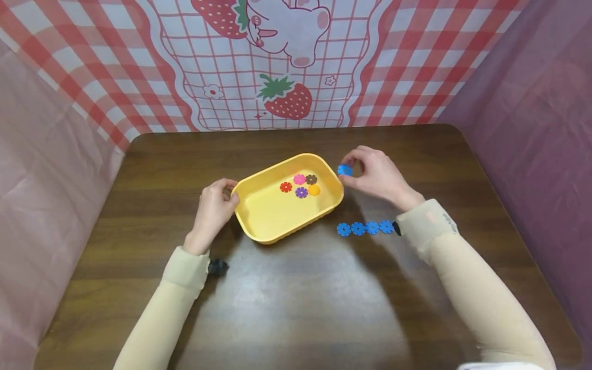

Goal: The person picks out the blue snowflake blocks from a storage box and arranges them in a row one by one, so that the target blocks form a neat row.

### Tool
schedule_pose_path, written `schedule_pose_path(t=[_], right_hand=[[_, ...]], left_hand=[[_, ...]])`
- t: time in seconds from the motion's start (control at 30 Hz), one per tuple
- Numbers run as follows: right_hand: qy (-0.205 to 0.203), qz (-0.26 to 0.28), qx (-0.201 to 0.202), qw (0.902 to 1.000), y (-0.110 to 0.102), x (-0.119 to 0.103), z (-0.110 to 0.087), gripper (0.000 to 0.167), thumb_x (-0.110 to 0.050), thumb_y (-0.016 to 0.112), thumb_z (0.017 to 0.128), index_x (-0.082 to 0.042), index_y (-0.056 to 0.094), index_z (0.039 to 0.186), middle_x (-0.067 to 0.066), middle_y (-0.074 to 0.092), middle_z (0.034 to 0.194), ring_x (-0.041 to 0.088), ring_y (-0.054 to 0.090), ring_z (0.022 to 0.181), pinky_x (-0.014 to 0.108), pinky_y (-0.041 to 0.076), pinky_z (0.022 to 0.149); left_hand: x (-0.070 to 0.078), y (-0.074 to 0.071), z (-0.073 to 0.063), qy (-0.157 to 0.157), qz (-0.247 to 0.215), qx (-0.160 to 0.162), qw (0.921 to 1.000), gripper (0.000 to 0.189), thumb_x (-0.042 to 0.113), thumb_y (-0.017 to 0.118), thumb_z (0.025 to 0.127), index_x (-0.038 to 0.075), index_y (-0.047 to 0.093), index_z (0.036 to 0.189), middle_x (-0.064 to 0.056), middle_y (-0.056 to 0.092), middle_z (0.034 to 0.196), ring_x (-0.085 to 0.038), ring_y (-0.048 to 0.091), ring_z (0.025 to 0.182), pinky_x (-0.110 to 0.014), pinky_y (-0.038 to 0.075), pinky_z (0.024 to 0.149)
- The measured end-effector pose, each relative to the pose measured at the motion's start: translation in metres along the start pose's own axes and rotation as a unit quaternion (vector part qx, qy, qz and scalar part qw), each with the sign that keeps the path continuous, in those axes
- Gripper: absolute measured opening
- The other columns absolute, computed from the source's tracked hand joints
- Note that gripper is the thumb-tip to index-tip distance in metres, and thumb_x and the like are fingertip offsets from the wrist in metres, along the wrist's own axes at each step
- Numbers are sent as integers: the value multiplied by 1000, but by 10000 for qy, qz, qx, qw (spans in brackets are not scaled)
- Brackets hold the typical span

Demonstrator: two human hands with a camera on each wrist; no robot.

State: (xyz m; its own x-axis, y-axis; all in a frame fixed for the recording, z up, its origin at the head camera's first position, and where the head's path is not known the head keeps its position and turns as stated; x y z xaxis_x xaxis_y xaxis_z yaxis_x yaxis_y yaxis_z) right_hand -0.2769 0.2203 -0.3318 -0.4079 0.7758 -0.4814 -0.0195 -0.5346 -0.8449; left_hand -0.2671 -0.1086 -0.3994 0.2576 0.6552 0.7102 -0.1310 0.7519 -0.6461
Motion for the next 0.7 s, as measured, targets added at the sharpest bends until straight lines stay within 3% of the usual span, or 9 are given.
schedule_pose_path(t=[0.13, 0.37, 0.7], right_hand=[[199, -91, 291, 9993, -25, 36, -26, 27, -15, 83, 79, -6, 72, 101, 5, 62, 88, 17, 45, 70, 23, 35, 61], [1047, -230, 352, 9936, -51, 105, -79, 29, -22, 81, 83, -7, 72, 106, 8, 63, 91, 13, 45, 69, 20, 34, 61], [1470, -476, 431, 9870, -72, 163, -136, 36, -19, 81, 82, 0, 70, 111, 17, 66, 95, 0, 46, 70, 16, 34, 59]], left_hand=[[-1, 0, 0, -26, 33, -31, 10000, 22, -1, 62, 85, -6, 69, 105, -16, 69, 93, -25, 64, 69, -37, 54, 61], [-2, 0, 0, -30, 44, -56, 10000, 22, -1, 62, 85, -6, 69, 106, -16, 69, 93, -22, 63, 65, -36, 53, 60], [0, -2, 1, -7, -8, -24, 10000, 21, -1, 62, 85, -6, 69, 105, -16, 70, 93, -23, 64, 65, -37, 53, 61]])
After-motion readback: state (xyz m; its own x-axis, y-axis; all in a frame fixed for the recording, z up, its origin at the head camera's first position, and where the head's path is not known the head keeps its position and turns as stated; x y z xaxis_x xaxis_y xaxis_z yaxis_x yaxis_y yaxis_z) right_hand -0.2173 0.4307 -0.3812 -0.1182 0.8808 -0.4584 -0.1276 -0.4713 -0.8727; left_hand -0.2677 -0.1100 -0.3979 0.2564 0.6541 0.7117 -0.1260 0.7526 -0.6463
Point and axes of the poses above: each hand's wrist, its own z-axis towards the middle knuckle, its own y-axis out of the palm, x = y × z, the point moved 10 cm from there along z, towards the middle knuckle
